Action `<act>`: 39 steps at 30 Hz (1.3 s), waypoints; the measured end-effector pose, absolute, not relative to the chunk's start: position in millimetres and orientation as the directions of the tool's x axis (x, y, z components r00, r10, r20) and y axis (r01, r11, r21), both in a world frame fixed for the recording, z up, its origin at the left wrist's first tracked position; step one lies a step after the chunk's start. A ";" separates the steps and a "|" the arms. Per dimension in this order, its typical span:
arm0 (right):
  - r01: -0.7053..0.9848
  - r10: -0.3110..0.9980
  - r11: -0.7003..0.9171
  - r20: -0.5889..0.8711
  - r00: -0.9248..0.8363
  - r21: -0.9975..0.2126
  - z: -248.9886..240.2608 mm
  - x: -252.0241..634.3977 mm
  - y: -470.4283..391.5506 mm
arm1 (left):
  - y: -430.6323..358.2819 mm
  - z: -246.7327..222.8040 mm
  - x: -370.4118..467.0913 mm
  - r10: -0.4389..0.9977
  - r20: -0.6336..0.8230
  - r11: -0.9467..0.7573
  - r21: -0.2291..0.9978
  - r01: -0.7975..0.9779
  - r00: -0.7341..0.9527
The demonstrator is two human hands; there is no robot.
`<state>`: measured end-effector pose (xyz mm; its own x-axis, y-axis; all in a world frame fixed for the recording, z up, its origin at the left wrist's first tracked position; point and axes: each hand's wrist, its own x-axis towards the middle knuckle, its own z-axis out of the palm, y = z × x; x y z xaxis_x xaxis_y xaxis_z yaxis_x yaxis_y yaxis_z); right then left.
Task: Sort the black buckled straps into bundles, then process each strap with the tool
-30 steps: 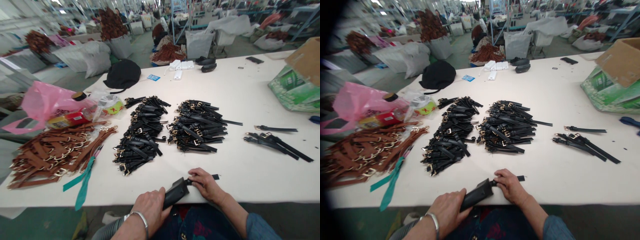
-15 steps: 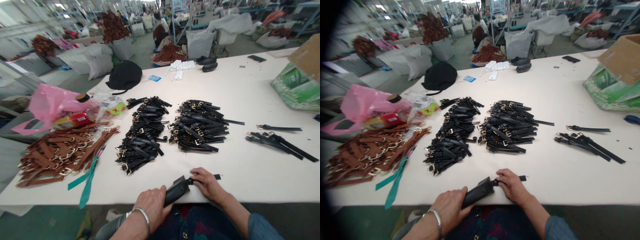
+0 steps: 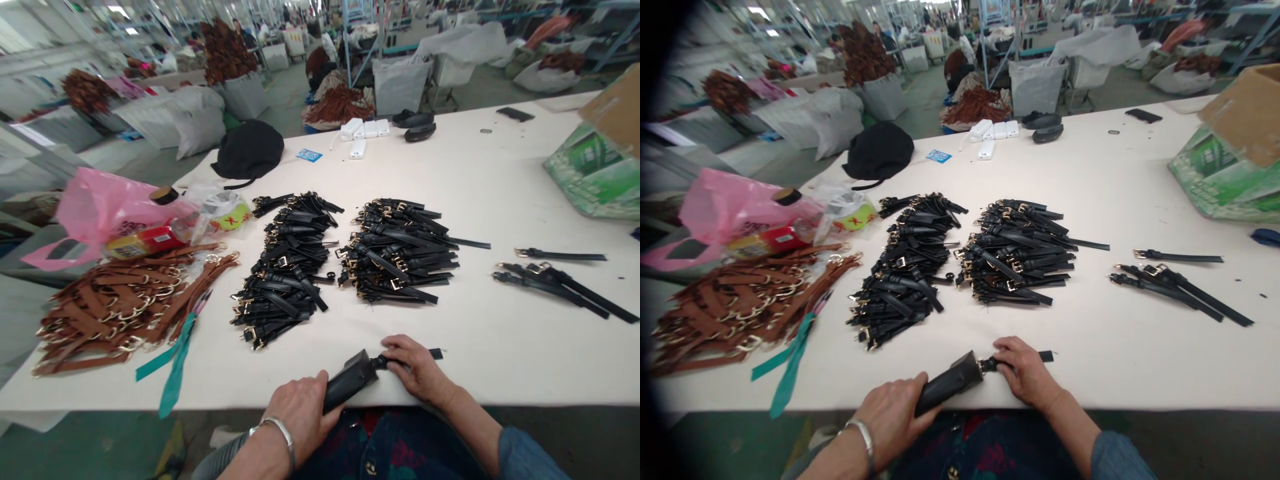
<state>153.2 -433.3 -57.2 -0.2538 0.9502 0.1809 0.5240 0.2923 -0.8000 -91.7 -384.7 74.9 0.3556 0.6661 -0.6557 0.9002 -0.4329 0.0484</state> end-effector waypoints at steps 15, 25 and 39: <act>0.512 0.958 0.263 0.158 -0.239 -0.818 -51.9 154.5 -435.7 | -385.5 71.8 -93.0 0.689 -0.632 -0.411 0.064 0.910 0.355; 0.563 0.966 0.245 0.150 -0.211 -0.789 -52.9 149.5 -434.6 | -386.7 62.2 -89.1 0.722 -0.602 -0.373 0.075 0.925 0.340; 0.510 0.965 0.230 0.128 -0.228 -0.829 -53.8 153.2 -432.3 | -384.8 62.2 -91.6 0.729 -0.616 -0.334 0.059 0.941 0.297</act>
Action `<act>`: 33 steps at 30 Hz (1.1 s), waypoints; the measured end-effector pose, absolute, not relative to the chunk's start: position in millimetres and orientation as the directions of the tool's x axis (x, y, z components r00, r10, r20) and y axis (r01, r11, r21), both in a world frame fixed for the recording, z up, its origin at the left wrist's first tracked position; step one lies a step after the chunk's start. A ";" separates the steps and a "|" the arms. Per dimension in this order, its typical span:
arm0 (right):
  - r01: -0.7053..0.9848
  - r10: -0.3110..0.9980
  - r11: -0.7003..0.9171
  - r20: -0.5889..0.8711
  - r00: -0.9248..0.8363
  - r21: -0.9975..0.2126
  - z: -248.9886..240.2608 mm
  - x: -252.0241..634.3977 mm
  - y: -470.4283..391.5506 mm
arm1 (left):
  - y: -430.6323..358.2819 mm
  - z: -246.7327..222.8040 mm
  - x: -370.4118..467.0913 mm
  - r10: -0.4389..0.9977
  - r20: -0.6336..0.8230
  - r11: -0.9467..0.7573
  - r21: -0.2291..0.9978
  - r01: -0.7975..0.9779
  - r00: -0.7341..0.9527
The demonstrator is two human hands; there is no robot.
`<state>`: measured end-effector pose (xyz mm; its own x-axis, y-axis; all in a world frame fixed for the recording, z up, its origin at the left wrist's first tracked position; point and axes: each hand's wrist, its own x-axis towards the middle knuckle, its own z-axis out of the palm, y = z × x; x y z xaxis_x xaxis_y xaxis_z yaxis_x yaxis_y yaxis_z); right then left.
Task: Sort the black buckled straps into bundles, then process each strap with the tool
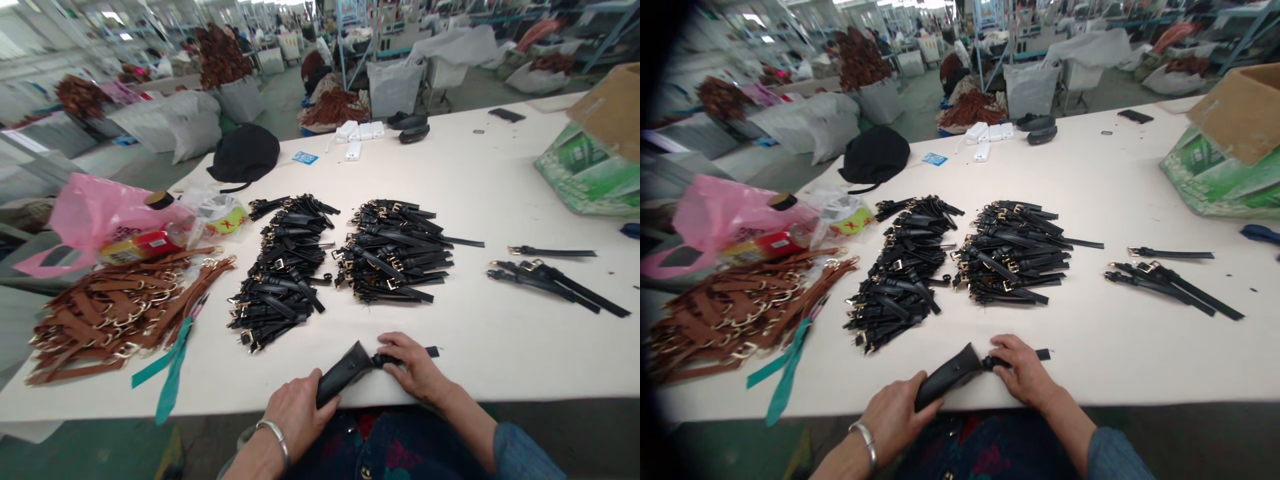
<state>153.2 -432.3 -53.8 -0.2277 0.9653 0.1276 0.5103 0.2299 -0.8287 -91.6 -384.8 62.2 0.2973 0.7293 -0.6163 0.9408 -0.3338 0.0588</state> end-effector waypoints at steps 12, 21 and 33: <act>0.630 0.961 0.235 0.273 -0.037 -0.740 -54.7 165.4 -454.8 | -372.0 86.3 -59.5 0.716 -0.594 -0.435 0.030 0.900 0.366; 0.706 0.971 0.189 0.236 -0.032 -0.682 -48.3 171.8 -453.0 | -369.1 91.5 -38.8 0.623 -0.677 -0.551 -0.027 0.834 0.390; 0.621 0.987 0.100 0.158 0.039 -0.777 -40.2 168.8 -449.6 | -366.6 101.4 -10.8 0.590 -0.680 -0.615 -0.028 0.788 0.436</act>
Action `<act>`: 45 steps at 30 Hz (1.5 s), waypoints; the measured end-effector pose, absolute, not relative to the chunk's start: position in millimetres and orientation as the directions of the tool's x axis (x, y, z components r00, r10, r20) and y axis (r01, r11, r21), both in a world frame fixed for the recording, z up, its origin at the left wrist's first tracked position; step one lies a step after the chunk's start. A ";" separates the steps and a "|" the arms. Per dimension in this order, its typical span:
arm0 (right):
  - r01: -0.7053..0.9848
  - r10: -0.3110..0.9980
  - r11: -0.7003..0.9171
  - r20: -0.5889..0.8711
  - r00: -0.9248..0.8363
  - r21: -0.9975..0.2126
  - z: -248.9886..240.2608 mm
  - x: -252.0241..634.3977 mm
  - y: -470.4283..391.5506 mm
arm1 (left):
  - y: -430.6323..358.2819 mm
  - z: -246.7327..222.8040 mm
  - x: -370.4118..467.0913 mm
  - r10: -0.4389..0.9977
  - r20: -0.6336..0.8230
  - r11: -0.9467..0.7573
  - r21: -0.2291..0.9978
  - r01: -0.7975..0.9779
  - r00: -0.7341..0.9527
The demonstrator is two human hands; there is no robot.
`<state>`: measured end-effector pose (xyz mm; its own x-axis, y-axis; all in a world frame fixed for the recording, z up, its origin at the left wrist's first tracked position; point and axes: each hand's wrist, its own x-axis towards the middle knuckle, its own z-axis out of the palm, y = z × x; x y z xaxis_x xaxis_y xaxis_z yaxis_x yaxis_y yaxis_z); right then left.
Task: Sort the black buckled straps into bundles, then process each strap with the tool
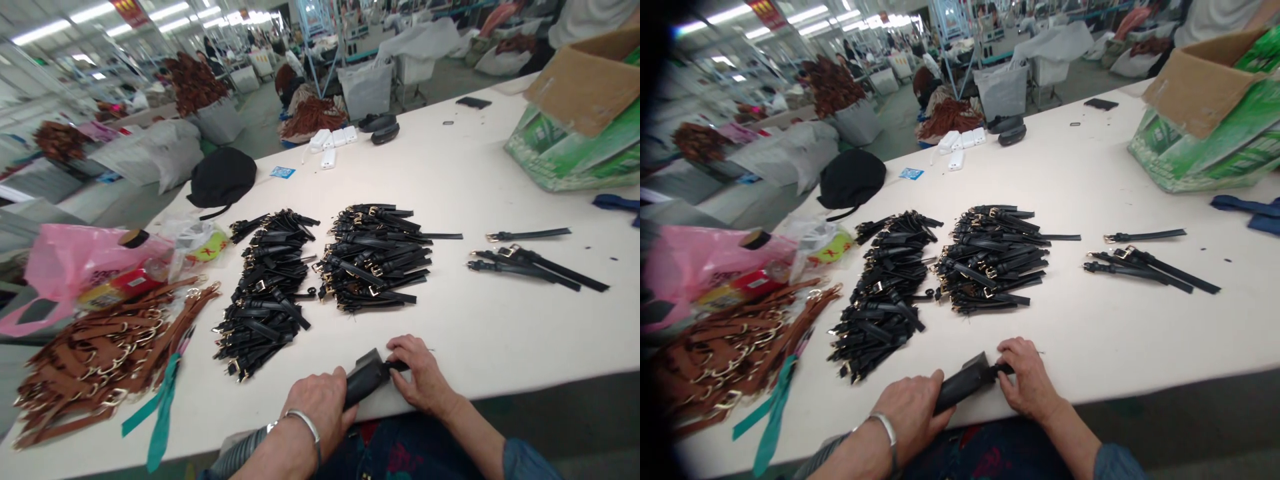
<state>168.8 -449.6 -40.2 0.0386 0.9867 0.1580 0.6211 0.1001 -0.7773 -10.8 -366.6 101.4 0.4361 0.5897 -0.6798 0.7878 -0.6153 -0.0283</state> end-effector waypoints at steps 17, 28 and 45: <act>0.580 0.980 0.170 0.199 -0.015 -0.797 -45.8 174.8 -448.7 | -357.2 100.2 -10.5 0.573 -0.702 -0.626 -0.043 0.779 0.422; 0.557 0.981 0.171 0.192 -0.021 -0.813 -51.7 176.1 -450.3 | -363.0 97.6 -1.0 0.591 -0.692 -0.611 -0.049 0.790 0.414; 0.577 0.978 0.180 0.209 -0.016 -0.797 -49.9 175.0 -449.9 | -360.9 101.1 -12.2 0.592 -0.688 -0.615 -0.049 0.787 0.420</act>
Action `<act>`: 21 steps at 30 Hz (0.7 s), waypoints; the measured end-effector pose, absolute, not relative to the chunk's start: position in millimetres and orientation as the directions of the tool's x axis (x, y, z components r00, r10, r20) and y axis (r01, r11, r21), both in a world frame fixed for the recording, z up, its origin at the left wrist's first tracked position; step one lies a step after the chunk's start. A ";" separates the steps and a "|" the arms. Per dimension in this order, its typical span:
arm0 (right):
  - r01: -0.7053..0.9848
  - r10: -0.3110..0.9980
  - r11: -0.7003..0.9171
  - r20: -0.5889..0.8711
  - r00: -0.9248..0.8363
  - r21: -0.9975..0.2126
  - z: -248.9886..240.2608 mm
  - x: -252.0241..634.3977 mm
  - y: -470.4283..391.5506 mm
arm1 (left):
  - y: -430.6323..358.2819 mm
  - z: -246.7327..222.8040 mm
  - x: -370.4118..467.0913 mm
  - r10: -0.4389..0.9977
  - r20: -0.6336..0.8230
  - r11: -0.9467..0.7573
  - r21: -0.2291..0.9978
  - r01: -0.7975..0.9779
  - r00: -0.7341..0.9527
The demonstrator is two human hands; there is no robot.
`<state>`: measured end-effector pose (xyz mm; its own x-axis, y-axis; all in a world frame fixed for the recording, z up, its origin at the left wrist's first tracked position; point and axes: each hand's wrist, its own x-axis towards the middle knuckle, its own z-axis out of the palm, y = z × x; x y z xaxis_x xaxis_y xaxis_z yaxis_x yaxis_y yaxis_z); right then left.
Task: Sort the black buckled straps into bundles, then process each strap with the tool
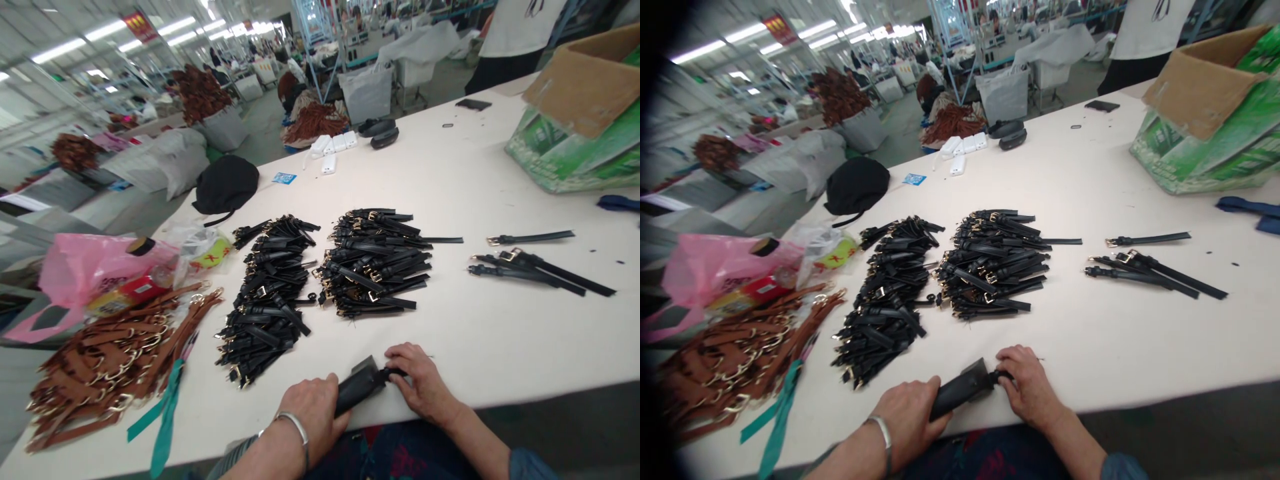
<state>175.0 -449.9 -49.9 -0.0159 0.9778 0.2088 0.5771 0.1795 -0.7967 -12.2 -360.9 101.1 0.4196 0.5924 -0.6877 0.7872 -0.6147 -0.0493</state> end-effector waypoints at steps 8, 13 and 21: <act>0.569 0.980 0.186 0.194 -0.048 -0.801 -47.8 177.1 -449.6 | -353.6 108.9 3.5 0.569 -0.704 -0.631 -0.043 0.774 0.425; 0.587 0.979 0.189 0.194 -0.054 -0.787 -48.5 178.0 -449.4 | -352.3 101.4 -2.5 0.586 -0.694 -0.610 -0.039 0.791 0.417; 0.612 0.979 0.202 0.173 -0.107 -0.765 -45.3 173.2 -453.2 | -335.2 112.1 -13.6 0.558 -0.714 -0.632 -0.035 0.774 0.423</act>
<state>173.2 -453.2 -45.3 -0.1071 0.9791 0.1732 0.6117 0.2022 -0.7648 -13.6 -335.2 112.1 0.4230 0.5577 -0.7142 0.7743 -0.6319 -0.0348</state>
